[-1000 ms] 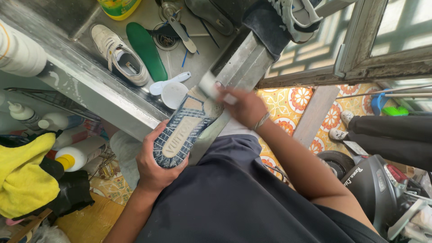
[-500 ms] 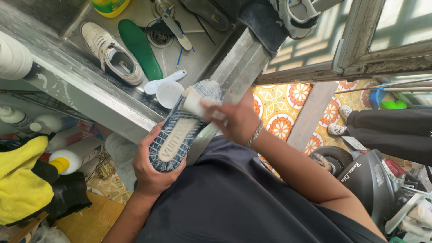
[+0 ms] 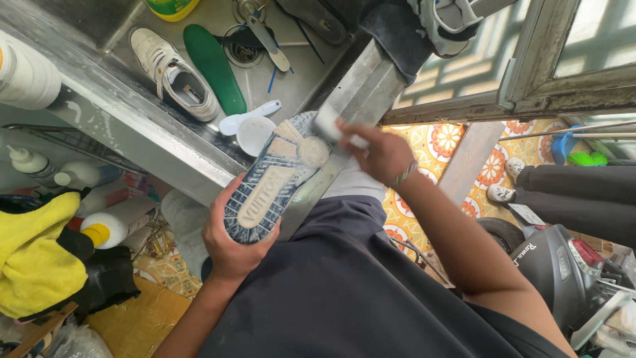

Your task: The person scrubs a white shoe insole with a brush and soapy water, then rinses it under a tap. They proceed to rinse the shoe itself and scrub the sole and upper parts with a brush, focusing on the treads and fabric. The person repeats the scrubbing process on different sections of the shoe.

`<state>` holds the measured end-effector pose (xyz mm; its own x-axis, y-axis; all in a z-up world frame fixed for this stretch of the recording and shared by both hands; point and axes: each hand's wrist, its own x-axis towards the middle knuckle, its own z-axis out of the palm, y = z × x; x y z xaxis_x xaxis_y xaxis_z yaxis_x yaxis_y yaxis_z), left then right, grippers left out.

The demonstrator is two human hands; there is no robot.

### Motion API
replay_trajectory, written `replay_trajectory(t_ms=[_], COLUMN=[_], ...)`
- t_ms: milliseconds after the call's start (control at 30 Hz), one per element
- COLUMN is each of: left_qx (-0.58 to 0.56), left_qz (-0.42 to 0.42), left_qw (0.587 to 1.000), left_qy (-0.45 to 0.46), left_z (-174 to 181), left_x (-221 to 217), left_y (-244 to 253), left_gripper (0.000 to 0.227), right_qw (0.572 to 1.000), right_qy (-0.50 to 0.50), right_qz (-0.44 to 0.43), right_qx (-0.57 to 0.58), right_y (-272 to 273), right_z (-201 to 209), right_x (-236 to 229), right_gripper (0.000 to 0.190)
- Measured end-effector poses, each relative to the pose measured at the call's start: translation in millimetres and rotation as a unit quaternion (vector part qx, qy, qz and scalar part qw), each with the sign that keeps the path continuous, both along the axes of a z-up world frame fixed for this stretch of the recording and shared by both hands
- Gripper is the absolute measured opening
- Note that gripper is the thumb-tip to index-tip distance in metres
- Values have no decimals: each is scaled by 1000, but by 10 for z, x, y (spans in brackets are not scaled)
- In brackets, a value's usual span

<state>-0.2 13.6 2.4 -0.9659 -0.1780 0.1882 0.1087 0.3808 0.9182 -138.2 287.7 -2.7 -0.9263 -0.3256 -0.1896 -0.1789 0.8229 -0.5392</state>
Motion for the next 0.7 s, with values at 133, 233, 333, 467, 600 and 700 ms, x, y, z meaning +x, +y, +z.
replay_trajectory(t_ms=[133,233,333,467,600,700], left_qx=[4,-49,-7,-32,-23,-16], left_qz=[9,10,3,-1,-6,-11], left_qw=[1000,999,1000,999,1000,1000], left_qy=[8,21,4,19,15,11], left_z=[2,-8,3,-13,-26,-18], left_x=[-1,-7,-5,-43,-18,-20], left_y=[9,43,34,9,26,14], left_gripper=[77,77,77,78,79,78], right_qw=[994,996,999,997,986,999], right_qy=[60,41,22,16,59,19], right_qz=[47,51,27,58,112,26], right_qx=[-73,-64,-35,-44,-108,25], right_y=[27,65,117,58,6,156], right_z=[-181,-166,-105,-27,-43,10], right_x=[90,199,189,312,430,8], right_gripper=[46,49,47,42,49,36])
